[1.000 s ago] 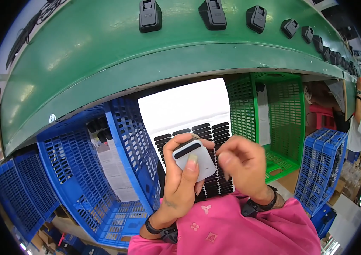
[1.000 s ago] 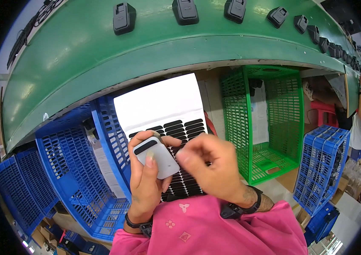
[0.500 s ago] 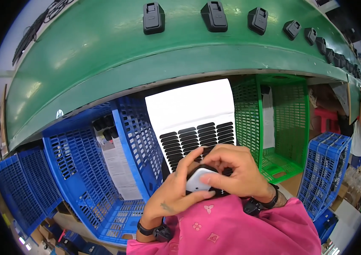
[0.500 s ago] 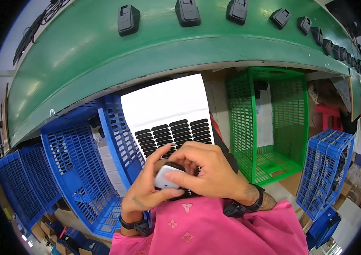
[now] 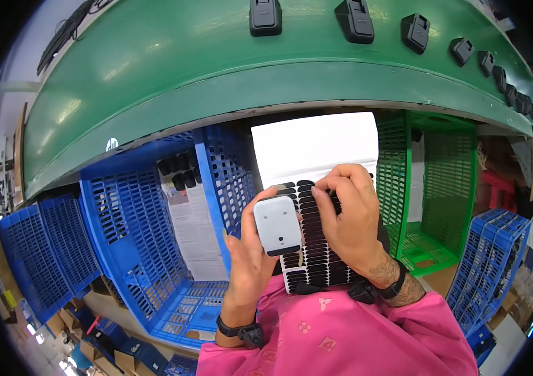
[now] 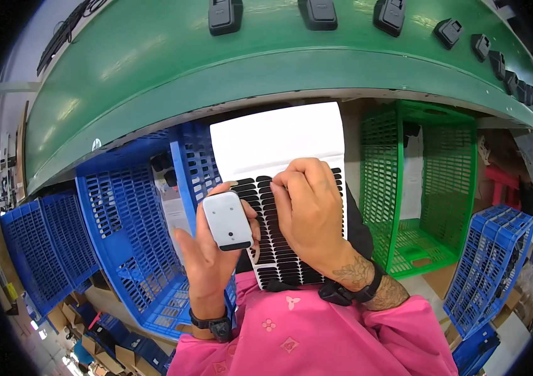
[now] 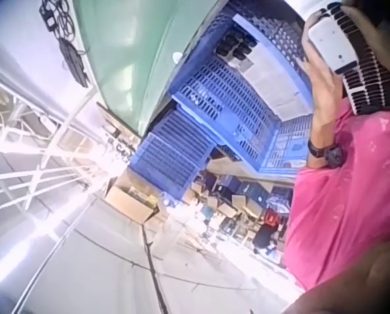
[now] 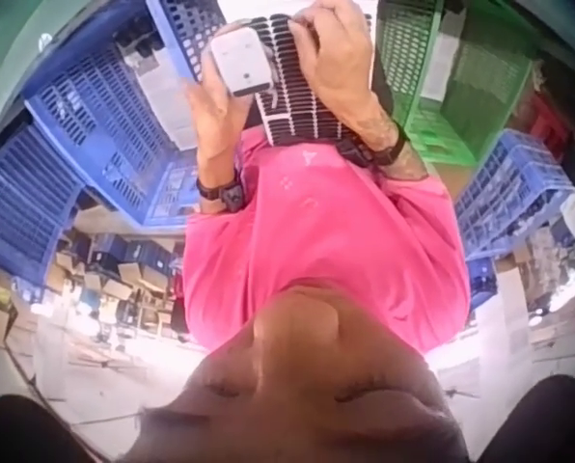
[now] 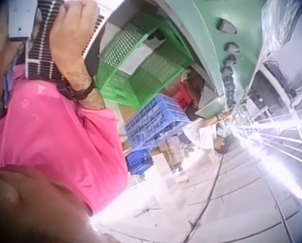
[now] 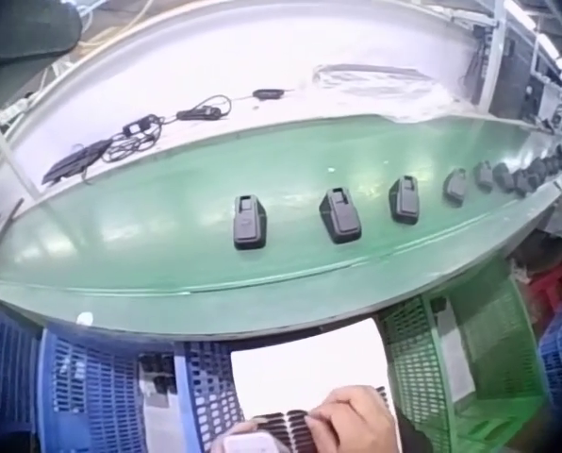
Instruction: The person peels a black adhesive strip from a sheet, applies it to the back of a white electronic device, and presses it down. After repeating this for several devices, they place the finished items onto a green conveyor belt.
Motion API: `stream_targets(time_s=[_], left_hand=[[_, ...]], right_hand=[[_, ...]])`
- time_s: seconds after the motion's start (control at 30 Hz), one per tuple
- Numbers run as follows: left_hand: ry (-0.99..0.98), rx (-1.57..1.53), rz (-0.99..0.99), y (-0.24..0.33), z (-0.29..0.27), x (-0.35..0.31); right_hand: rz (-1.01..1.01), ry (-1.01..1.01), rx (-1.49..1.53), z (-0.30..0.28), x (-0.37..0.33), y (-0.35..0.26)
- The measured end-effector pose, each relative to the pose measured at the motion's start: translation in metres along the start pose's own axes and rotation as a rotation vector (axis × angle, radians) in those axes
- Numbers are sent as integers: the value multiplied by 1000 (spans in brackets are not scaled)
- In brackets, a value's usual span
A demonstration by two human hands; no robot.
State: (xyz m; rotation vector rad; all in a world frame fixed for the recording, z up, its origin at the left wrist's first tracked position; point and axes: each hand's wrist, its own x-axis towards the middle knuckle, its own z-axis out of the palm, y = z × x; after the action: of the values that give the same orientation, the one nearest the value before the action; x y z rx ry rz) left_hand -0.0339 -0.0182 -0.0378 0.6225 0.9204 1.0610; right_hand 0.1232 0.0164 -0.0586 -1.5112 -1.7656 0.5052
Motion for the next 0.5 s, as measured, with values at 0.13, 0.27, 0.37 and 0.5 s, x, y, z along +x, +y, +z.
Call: stream_targets(time_s=[0.13, 0.27, 0.37, 0.5], left_hand=[[9, 80, 5, -2, -5, 1], [-100, 152, -13, 8, 3, -1], [-204, 309, 82, 2, -5, 2], [-238, 345, 95, -2, -1, 6]], right_hand=[[135, -59, 213, -18, 3, -10], [361, -210, 554, -35, 1, -12], [372, -378, 646, -40, 3, -10], [507, -92, 778, -28, 1, -19]])
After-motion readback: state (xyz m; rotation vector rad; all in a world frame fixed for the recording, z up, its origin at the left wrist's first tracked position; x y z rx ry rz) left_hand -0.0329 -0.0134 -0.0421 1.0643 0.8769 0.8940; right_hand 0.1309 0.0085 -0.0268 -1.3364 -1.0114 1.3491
